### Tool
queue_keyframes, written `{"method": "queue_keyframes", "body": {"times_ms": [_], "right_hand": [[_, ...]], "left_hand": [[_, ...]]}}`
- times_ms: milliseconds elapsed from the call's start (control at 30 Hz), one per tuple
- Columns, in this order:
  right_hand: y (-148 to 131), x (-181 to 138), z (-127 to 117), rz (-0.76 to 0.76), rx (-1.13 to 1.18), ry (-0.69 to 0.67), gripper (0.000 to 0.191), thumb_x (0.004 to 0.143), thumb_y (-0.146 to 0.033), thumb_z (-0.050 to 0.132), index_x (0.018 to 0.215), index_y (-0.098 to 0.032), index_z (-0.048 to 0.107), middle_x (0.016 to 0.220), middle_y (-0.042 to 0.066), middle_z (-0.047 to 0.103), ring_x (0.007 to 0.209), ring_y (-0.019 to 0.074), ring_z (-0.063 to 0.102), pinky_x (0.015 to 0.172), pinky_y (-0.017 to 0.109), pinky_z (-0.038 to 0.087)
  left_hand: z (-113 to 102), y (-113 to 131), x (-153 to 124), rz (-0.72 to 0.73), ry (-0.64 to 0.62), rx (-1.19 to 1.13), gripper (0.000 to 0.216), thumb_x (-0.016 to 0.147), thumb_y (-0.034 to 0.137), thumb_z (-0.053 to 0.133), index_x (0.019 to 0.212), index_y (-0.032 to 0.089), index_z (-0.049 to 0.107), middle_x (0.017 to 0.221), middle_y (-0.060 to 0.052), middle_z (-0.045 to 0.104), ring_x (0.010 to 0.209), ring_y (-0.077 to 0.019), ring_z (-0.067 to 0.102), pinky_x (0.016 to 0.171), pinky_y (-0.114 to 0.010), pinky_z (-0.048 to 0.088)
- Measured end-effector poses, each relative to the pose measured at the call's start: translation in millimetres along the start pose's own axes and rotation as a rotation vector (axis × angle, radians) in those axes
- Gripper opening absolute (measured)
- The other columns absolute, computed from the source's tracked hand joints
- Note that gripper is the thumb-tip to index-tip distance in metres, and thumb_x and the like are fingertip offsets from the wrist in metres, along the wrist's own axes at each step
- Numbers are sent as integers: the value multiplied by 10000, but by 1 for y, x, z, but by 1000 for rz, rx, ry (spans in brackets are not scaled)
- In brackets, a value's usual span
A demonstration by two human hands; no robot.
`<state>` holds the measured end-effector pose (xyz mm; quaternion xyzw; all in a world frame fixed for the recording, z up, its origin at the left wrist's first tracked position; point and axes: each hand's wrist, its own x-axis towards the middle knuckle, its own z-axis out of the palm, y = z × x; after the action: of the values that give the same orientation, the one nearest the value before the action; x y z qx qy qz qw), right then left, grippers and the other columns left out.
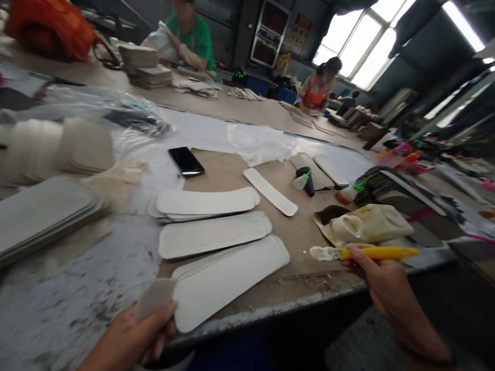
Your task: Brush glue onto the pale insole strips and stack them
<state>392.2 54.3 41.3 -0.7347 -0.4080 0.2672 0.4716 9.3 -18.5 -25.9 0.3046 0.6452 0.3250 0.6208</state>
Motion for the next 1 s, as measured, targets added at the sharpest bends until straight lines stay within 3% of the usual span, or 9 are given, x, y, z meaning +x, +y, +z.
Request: {"method": "queue_keyframes", "body": {"times_ms": [167, 267, 500, 700, 833, 1000], "right_hand": [[-26, -98, 99, 71, 245, -546, 317, 704, -462, 713, 808, -173, 632, 598, 7, 647, 530, 151, 610, 551, 280, 518], [-33, -122, 133, 88, 281, -690, 340, 694, -482, 716, 779, -167, 619, 590, 9, 645, 528, 155, 613, 547, 283, 519], [-38, -120, 133, -26, 172, -616, 289, 739, -448, 689, 777, -173, 610, 568, -9, 616, 519, 136, 589, 547, 252, 498], [-42, -136, 147, 6, 172, -715, 302, 752, -469, 664, 780, -176, 596, 582, -7, 604, 533, 148, 604, 533, 261, 511], [-32, -123, 144, -123, 74, -567, 310, 742, -479, 661, 759, -174, 606, 602, 1, 591, 528, 148, 585, 524, 261, 497], [-13, -84, 116, -341, -204, -310, 296, 794, -463, 596, 792, -169, 624, 675, 44, 630, 595, 173, 597, 563, 287, 496]], "left_hand": [[-5, 9, -2, -16, -74, -10, 460, 659, 602, 616, 549, 155, 595, 387, 33, 488, 399, -73, 398, 439, -191, 285], [-5, 10, -1, -19, -94, -10, 461, 626, 606, 617, 538, 154, 592, 379, 26, 492, 387, -82, 409, 424, -200, 288], [-6, 7, 0, -17, -115, -30, 433, 635, 576, 598, 534, 155, 589, 363, 24, 492, 366, -83, 408, 416, -207, 288], [-6, 10, 1, -12, -109, -16, 437, 606, 586, 594, 511, 160, 584, 355, 20, 496, 363, -91, 421, 418, -216, 298], [-6, 6, 3, -20, -107, -3, 459, 592, 615, 592, 502, 165, 588, 343, 13, 507, 347, -92, 415, 413, -220, 303], [-2, 0, 4, -18, -39, -44, 469, 577, 625, 621, 485, 167, 585, 333, 15, 518, 318, -80, 400, 397, -210, 280]]}}
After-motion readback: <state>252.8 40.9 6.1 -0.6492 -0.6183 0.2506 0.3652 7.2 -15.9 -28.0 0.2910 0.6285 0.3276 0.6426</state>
